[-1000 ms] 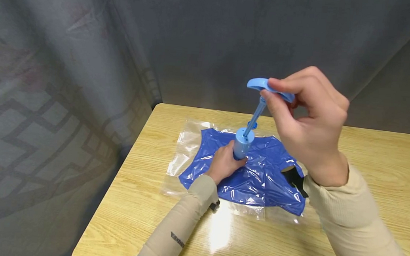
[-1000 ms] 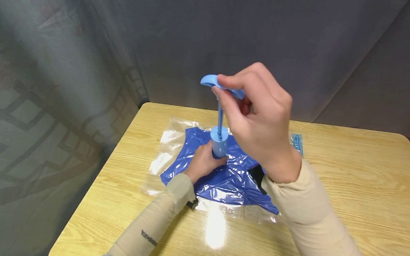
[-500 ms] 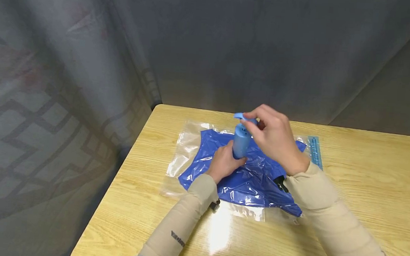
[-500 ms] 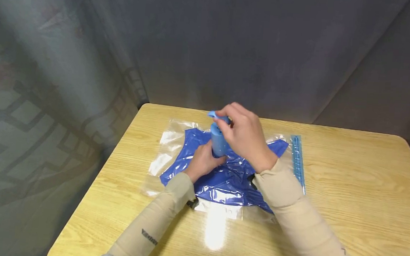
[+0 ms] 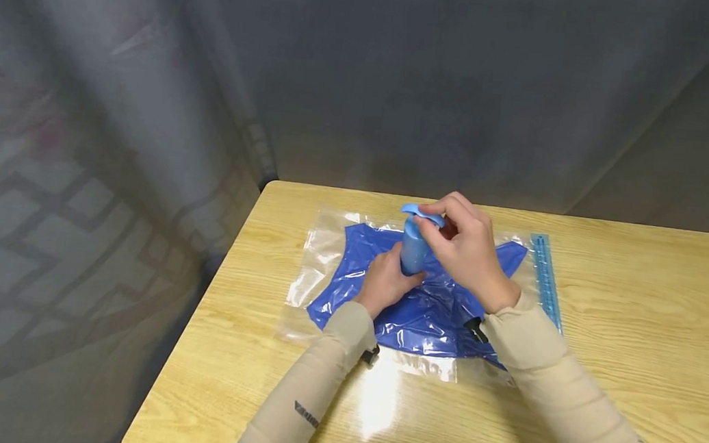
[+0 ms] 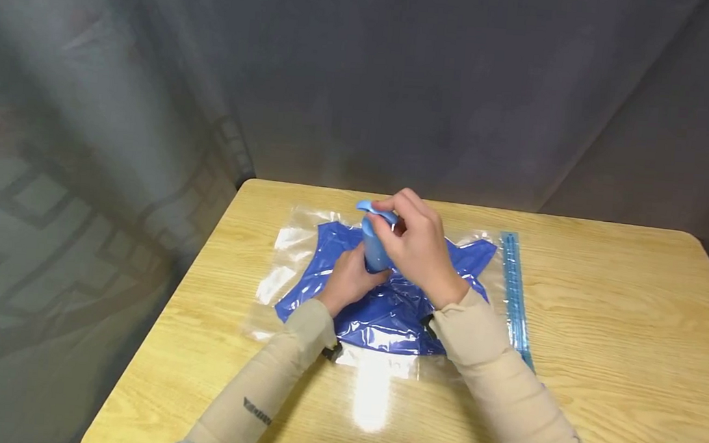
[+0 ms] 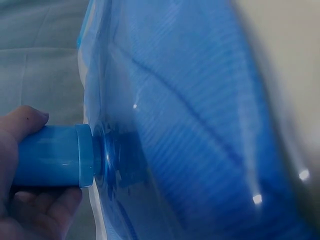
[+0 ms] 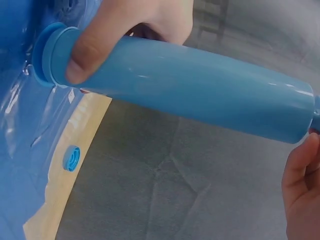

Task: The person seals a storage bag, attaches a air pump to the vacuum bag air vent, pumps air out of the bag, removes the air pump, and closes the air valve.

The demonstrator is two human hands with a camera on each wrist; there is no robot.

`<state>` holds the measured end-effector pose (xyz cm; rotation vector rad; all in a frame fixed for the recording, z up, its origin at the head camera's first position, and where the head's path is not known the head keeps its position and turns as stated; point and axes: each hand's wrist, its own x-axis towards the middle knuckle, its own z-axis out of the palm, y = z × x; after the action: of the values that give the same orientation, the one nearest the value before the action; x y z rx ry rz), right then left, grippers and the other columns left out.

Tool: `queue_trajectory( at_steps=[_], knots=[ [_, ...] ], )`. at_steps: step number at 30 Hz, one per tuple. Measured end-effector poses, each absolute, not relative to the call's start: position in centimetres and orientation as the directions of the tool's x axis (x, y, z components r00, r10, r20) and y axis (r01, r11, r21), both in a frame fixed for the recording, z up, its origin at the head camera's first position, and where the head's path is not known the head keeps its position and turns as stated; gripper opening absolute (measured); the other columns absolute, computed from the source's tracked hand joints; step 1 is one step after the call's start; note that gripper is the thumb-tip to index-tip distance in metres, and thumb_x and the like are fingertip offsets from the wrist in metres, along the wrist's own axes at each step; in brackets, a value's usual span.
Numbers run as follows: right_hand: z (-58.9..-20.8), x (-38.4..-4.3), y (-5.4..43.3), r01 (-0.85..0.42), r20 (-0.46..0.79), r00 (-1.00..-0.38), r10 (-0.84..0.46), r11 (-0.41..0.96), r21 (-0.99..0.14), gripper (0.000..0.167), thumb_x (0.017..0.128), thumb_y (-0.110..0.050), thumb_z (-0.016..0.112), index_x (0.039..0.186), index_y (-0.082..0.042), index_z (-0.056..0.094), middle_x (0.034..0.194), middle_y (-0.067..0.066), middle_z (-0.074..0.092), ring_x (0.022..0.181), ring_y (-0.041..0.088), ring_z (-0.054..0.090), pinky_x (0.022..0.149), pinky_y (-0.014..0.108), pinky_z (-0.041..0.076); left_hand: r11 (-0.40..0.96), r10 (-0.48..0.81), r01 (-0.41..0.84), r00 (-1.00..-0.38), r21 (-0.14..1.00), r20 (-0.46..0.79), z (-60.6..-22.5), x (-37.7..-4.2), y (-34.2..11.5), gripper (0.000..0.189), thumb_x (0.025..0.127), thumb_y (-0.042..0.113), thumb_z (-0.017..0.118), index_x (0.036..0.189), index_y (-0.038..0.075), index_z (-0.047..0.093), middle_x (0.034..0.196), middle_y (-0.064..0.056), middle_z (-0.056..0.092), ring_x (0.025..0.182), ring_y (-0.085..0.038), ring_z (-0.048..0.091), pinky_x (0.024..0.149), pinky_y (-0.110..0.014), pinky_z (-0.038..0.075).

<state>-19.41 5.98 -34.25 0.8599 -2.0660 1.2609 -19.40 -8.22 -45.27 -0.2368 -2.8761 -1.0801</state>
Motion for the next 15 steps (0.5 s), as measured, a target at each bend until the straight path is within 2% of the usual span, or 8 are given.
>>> queue_trajectory(
  at_steps=[7, 9, 13, 15],
  knots=[
    [-34.5, -19.2, 6.0, -0.760, 0.740, -0.637, -0.218, 0.342, -0.553, 0.012, 0.081, 0.001, 0.073, 0.092, -0.001, 0.070, 0.084, 0.008, 0.065, 0.057, 0.007, 0.039, 0.053, 0.015, 0.032, 0.735, 0.118, 0.175, -0.984, 0.656, 0.129, -45.4, -19.2, -8.2, 0.059, 0.080, 0.033, 0.076, 0.127, 0.005, 0.053, 0.109, -0.014, 0.070, 0.097, -0.028, 0.067, 0.085, -0.040, 0.053],
    [-34.8, -19.2, 6.0, -0.755, 0.739, -0.640, -0.211, 0.351, -0.554, 0.014, 0.080, 0.000, 0.074, 0.092, 0.000, 0.068, 0.086, 0.009, 0.065, 0.060, 0.009, 0.043, 0.054, 0.016, 0.036, 0.737, 0.122, 0.179, -0.984, 0.652, 0.133, -45.4, -19.2, -8.2, 0.059, 0.080, 0.033, 0.076, 0.126, 0.005, 0.053, 0.109, -0.013, 0.070, 0.097, -0.027, 0.067, 0.085, -0.040, 0.053],
    [-35.6, -19.0, 5.4, -0.717, 0.713, -0.675, -0.190, 0.397, -0.573, 0.033, 0.077, -0.006, 0.080, 0.102, 0.003, 0.060, 0.099, 0.014, 0.063, 0.084, 0.021, 0.056, 0.073, 0.026, 0.045, 0.754, 0.116, 0.179, -0.983, 0.632, 0.141, -45.5, -19.2, -8.2, 0.056, 0.079, 0.033, 0.076, 0.124, 0.007, 0.055, 0.104, -0.013, 0.071, 0.091, -0.028, 0.068, 0.081, -0.040, 0.053],
    [-36.0, -18.9, 5.0, -0.684, 0.685, -0.707, -0.175, 0.414, -0.600, 0.045, 0.075, -0.009, 0.082, 0.109, 0.003, 0.055, 0.108, 0.017, 0.062, 0.099, 0.029, 0.057, 0.083, 0.035, 0.045, 0.757, 0.110, 0.175, -0.984, 0.630, 0.142, -45.4, -19.2, -8.1, 0.056, 0.078, 0.033, 0.076, 0.123, 0.007, 0.055, 0.101, -0.012, 0.071, 0.089, -0.029, 0.068, 0.078, -0.041, 0.052]
  ],
)
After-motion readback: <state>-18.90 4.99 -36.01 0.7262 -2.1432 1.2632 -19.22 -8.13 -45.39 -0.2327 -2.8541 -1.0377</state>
